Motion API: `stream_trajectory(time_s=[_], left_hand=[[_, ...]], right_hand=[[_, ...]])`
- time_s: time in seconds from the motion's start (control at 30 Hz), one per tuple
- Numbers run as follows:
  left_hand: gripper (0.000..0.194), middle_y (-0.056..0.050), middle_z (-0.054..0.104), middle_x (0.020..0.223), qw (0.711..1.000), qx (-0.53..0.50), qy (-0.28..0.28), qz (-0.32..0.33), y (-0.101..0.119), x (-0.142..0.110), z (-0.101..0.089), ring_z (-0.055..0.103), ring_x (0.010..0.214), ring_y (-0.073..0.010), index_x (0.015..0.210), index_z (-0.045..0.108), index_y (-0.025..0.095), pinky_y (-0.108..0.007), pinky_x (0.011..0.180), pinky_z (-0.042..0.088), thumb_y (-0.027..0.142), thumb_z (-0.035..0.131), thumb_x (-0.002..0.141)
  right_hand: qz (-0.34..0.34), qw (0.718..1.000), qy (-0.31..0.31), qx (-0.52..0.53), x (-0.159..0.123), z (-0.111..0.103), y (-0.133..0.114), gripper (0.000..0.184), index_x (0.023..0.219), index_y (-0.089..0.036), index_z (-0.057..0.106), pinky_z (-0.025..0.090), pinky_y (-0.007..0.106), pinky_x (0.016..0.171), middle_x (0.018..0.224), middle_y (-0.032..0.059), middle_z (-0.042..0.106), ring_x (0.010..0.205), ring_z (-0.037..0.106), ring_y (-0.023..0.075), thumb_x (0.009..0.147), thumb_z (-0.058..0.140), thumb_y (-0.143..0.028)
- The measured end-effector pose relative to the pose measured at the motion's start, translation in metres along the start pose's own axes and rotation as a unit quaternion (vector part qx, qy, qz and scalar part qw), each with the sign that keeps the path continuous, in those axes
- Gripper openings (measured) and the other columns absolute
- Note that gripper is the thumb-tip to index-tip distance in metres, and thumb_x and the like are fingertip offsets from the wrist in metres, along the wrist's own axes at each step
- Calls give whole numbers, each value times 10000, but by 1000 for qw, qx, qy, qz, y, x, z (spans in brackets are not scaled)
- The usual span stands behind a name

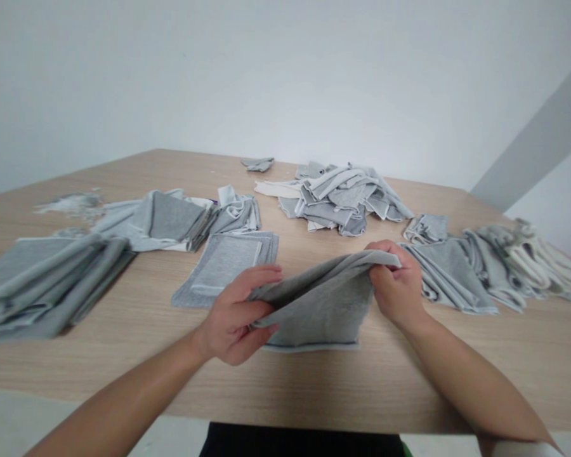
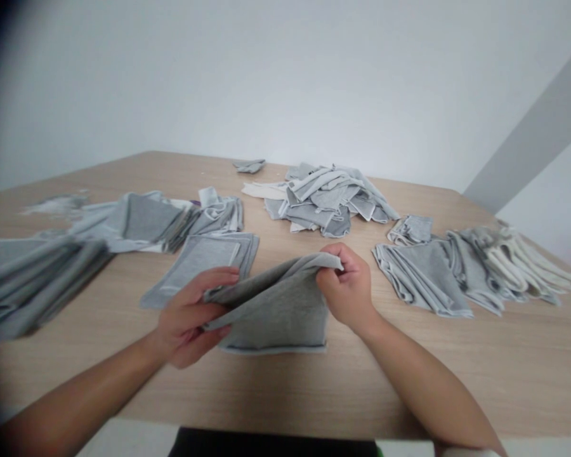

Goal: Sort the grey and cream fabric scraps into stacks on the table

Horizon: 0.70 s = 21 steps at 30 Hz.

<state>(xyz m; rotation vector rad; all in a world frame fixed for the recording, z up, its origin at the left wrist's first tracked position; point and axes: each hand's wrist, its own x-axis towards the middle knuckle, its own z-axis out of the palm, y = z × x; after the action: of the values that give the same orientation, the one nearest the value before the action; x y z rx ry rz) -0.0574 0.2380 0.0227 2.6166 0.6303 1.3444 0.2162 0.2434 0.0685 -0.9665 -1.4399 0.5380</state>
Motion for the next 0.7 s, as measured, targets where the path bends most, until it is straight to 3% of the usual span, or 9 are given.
stream_trajectory(time_s=[0.2,0.3,0.43,0.6,0.7], left_hand=[[71,-109,598,1247,993,-11,-85,77,8,5,2,536,1197,-292,674,587,193,-432,952,502,214,587,743],[127,-128,590,1239,993,-45,-101,27,9,7,3,559,1151,-275,670,518,190,-401,922,505,228,590,768],[157,-139,578,1196,987,-81,-118,-71,6,8,0,605,957,-213,719,455,193,-316,751,513,285,538,815],[168,-108,589,1075,982,-17,-178,-69,4,9,-2,578,882,-205,801,511,193,-311,724,478,355,555,811],[192,-84,585,926,979,29,-186,-75,4,8,-1,569,818,-200,858,558,187,-306,699,471,373,546,815]], right_hand=[[-4,1000,12,3,2,3,-6,58,663,-204,537,333,230,501,571,-37,492,543,429,114,670,495,-164],[-9,1000,-6,-4,1,2,-5,73,661,-205,539,339,233,498,578,-33,506,540,434,116,646,484,-159],[-9,1000,-28,-1,0,-2,-1,108,696,-207,550,373,242,523,607,-24,532,570,475,129,654,476,-140],[-29,999,-16,8,1,-6,0,130,702,-206,558,375,242,536,614,-29,543,578,478,127,656,476,-116],[-30,999,-13,10,3,-7,0,128,699,-203,559,375,243,541,612,-29,546,583,482,127,656,477,-115]])
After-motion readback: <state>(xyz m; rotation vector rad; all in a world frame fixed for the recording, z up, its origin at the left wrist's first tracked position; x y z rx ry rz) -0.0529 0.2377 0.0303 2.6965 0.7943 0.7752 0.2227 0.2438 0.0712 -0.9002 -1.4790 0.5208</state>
